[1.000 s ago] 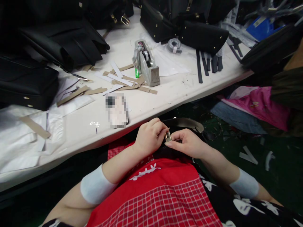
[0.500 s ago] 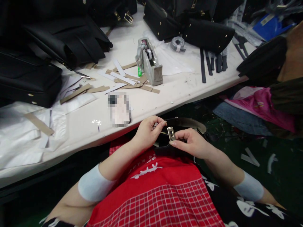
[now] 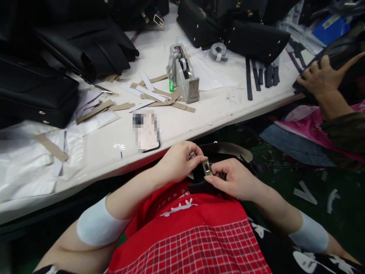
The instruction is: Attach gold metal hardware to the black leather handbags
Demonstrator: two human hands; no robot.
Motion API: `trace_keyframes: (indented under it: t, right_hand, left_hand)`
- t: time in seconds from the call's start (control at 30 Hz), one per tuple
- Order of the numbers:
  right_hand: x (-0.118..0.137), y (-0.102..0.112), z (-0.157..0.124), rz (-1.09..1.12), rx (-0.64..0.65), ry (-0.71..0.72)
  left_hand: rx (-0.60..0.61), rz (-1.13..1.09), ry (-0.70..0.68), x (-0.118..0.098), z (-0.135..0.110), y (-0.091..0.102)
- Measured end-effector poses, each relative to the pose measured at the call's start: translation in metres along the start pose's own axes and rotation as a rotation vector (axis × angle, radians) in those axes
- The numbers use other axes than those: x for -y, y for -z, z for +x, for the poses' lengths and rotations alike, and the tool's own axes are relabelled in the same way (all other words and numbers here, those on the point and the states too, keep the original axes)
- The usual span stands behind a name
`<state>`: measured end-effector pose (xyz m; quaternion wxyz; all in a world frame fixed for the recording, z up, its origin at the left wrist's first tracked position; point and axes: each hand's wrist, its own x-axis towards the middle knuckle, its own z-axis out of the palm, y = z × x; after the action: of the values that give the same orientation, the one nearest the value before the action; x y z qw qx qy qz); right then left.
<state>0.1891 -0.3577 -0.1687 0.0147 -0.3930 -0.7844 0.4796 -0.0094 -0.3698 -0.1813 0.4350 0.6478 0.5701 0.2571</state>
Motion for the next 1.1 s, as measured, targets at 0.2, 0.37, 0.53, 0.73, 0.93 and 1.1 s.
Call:
trace_keyframes:
  t: [0.2,0.37,0.53,0.73,0.93,1.1]
  right_hand:
    - [-0.002,-0.013,0.004,-0.155,-0.204,-0.088]
    - [-0.002,-0.012,0.005,-0.133,-0.199,-0.087]
    - [0.002,-0.01,0.006,-0.165,-0.187,-0.089]
    - [0.009,-0.014,0.005,-0.333,-0.333,-0.102]
    - [0.011,-0.018,0.007,-0.566,-0.407,-0.149]
    - [0.01,-0.02,0.007,-0.723,-0.436,-0.131]
  left_hand:
    - [-0.027,0.015,-0.029,-0.01,-0.025,-0.019]
    - [-0.167,-0.073,-0.023,-0.001,-0.025,-0.015]
    - [-0.207,-0.083,-0.012,-0.001,-0.022,-0.012]
    - [-0.263,-0.159,0.092,-0.008,-0.025,-0.023]
    - [-0.251,-0.377,0.227,-0.012,-0.022,-0.033]
    - [-0.198,-0.702,0.356,-0.012,-0.014,-0.035]
